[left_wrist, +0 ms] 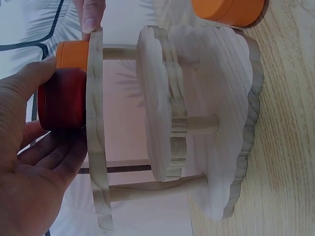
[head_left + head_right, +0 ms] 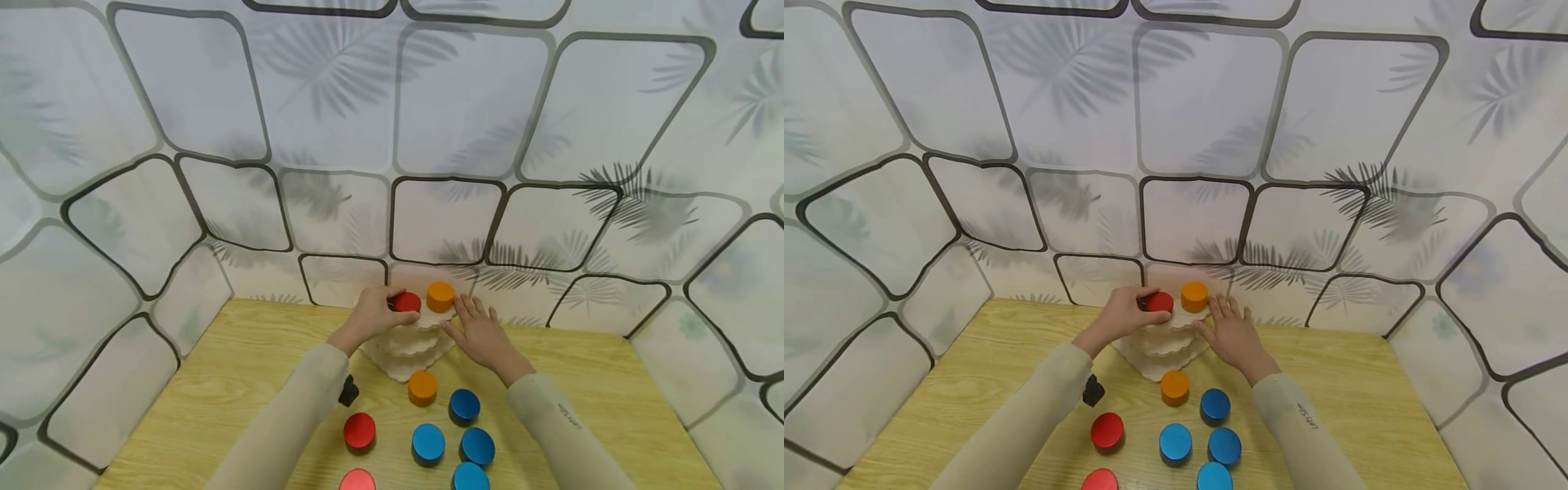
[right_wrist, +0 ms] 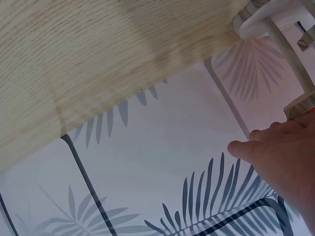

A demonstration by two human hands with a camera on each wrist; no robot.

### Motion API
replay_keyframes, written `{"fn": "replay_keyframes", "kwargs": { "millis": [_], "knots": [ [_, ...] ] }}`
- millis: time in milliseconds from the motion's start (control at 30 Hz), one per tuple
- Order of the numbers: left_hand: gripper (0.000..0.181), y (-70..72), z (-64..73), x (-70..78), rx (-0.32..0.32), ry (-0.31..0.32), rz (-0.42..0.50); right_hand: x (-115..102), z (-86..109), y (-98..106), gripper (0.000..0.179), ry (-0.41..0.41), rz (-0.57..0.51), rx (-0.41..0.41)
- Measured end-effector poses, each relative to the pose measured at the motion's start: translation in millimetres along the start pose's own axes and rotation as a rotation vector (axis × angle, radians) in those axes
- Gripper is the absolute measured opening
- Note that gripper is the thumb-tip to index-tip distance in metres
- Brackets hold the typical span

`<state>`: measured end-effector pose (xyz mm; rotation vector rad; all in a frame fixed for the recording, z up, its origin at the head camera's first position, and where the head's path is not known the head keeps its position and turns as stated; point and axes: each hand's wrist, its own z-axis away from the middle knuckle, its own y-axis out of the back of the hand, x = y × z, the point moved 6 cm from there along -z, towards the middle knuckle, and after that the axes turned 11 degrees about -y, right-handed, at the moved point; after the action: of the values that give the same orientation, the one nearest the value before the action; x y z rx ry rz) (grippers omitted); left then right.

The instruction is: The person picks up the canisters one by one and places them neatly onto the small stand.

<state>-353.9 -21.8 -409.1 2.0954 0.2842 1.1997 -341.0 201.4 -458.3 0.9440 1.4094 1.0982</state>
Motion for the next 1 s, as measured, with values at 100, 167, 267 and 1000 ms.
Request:
{"fn": "replay_keyframes", "kwargs": {
  "millis": [100,167,267,1000],
  "knots": [
    [0.068,-1.3,-2.8,0.5,-0.002,-0.007,-0.01,0.1,-0.8,-0.1,0.084,0.001,-0.002,0.003],
    [0.068,-2.2,-4.4,1.0,-0.005,-0.006,-0.016,0.0,-0.8,0.2,0.085,0.003,-0.004,0.007],
    [0.068,-3.8,-6.5,1.8,-0.005,-0.008,-0.004,0.1,-0.1,0.3,0.084,0.002,-0.013,0.008],
    [0.067,-10.4,-15.7,3.7,-0.011,-0.002,-0.003,-3.3,3.0,1.2,0.084,-0.011,-0.05,-0.018]
  ]
}}
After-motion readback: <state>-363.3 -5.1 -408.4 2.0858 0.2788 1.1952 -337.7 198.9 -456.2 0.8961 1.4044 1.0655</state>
